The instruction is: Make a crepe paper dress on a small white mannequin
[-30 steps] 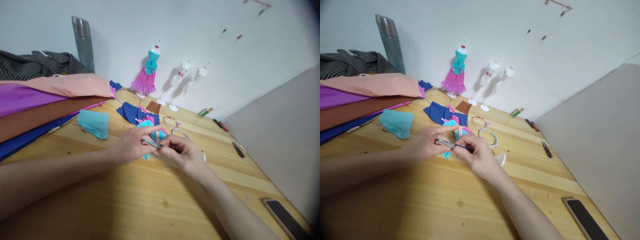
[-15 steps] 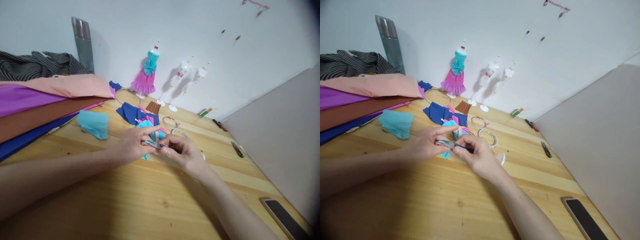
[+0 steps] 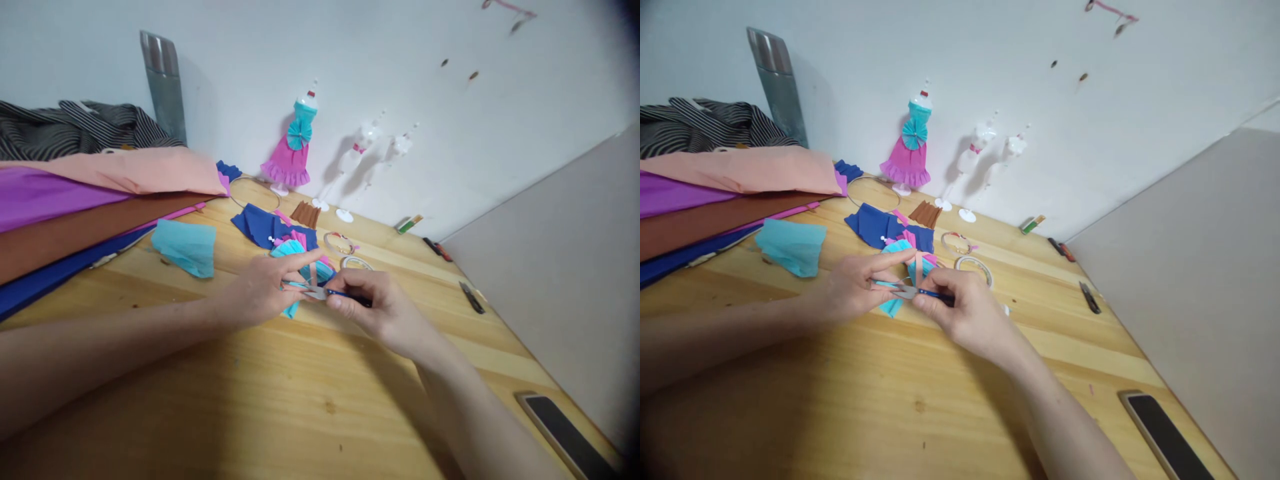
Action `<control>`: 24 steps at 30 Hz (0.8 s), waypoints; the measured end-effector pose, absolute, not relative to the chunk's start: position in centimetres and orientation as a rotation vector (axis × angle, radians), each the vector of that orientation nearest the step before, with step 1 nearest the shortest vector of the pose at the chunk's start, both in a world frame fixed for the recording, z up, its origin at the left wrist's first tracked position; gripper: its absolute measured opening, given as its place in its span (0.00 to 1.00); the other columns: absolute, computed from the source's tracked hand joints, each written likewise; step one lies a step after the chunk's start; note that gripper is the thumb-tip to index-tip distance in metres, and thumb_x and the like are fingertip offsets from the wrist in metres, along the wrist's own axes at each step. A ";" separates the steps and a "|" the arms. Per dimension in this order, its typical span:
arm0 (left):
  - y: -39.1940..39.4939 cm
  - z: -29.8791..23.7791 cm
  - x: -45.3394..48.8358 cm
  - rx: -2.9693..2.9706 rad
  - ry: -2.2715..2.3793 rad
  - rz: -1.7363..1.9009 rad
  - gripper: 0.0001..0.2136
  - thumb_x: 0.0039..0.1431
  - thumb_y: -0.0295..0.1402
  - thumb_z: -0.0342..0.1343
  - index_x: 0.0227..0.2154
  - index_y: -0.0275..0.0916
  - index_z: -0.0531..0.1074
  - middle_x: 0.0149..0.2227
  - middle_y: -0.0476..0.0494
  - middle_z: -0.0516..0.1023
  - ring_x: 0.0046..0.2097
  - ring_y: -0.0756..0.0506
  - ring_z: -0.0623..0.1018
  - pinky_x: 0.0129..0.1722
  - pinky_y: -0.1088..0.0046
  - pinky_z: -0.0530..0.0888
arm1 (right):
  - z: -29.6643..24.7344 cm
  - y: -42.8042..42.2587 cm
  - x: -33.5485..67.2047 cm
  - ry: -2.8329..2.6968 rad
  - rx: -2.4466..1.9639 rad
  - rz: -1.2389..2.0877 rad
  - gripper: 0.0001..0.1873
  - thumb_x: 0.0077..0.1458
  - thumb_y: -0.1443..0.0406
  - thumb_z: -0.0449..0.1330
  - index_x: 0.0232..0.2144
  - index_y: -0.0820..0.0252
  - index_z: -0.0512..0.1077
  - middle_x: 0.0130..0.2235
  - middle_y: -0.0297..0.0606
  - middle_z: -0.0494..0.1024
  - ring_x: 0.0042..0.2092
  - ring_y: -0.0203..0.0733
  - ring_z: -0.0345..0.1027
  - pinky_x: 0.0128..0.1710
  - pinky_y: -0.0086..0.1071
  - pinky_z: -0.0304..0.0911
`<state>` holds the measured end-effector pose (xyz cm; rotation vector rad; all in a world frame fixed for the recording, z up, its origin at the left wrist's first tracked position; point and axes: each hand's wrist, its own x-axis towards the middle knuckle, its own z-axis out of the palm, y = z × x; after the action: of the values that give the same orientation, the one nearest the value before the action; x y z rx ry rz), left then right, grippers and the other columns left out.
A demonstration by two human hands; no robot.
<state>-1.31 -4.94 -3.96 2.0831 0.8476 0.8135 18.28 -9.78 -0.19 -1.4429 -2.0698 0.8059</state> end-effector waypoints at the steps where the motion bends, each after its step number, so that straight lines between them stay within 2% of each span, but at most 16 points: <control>1: -4.9 -4.0 -1.3 2.113 0.850 0.808 0.25 0.55 0.29 0.54 0.58 0.44 0.67 0.34 0.49 0.83 0.37 0.46 0.78 0.38 0.72 0.73 | -0.2 -9.8 18.2 -2.076 -1.446 0.803 0.16 0.55 0.56 0.58 0.23 0.61 0.68 0.22 0.30 0.62 0.25 0.33 0.51 0.23 0.29 0.47; 6: -4.9 -4.3 -1.4 2.187 0.806 0.827 0.24 0.56 0.28 0.53 0.57 0.45 0.67 0.44 0.50 0.81 0.42 0.46 0.78 0.42 0.73 0.73 | -0.5 -9.9 17.8 -2.072 -1.421 0.824 0.17 0.56 0.55 0.58 0.23 0.61 0.68 0.22 0.30 0.60 0.25 0.33 0.50 0.23 0.29 0.47; 12: -5.1 -4.8 -1.5 2.171 0.754 0.790 0.28 0.55 0.24 0.51 0.60 0.43 0.62 0.40 0.50 0.83 0.41 0.47 0.79 0.43 0.73 0.74 | -1.0 -9.9 17.4 -2.099 -1.376 0.775 0.17 0.56 0.56 0.58 0.23 0.62 0.69 0.22 0.31 0.64 0.24 0.33 0.52 0.23 0.28 0.48; 17: -5.3 -4.8 -1.5 2.138 0.717 0.796 0.26 0.57 0.27 0.51 0.60 0.37 0.63 0.53 0.42 0.76 0.49 0.45 0.77 0.50 0.71 0.71 | -1.1 -9.8 17.3 -2.111 -1.346 0.771 0.16 0.56 0.56 0.58 0.25 0.62 0.70 0.22 0.32 0.67 0.24 0.33 0.54 0.23 0.29 0.49; 19: -5.2 -5.0 -1.5 2.124 0.706 0.801 0.26 0.57 0.28 0.52 0.60 0.39 0.63 0.49 0.44 0.79 0.47 0.45 0.78 0.48 0.72 0.71 | -1.1 -9.8 17.2 -2.115 -1.337 0.763 0.15 0.56 0.56 0.58 0.25 0.62 0.71 0.22 0.32 0.67 0.24 0.33 0.55 0.23 0.29 0.49; 21: -5.2 -5.1 -1.4 2.120 0.708 0.808 0.26 0.57 0.27 0.51 0.60 0.40 0.63 0.38 0.48 0.82 0.38 0.48 0.78 0.43 0.73 0.72 | -1.2 -9.9 17.2 -2.120 -1.331 0.748 0.15 0.57 0.57 0.58 0.25 0.62 0.70 0.23 0.33 0.68 0.24 0.33 0.55 0.23 0.29 0.50; 24: -5.3 -5.0 -1.3 2.118 0.739 0.807 0.26 0.56 0.27 0.51 0.59 0.39 0.64 0.26 0.53 0.78 0.28 0.50 0.73 0.34 0.75 0.71 | -1.4 -9.9 17.2 -2.118 -1.319 0.730 0.14 0.57 0.58 0.58 0.25 0.61 0.70 0.23 0.33 0.69 0.25 0.34 0.56 0.24 0.29 0.50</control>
<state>-1.31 -5.30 -4.99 2.1183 0.7387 0.8066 17.22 -9.94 -1.39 -1.3186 -2.1178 0.7298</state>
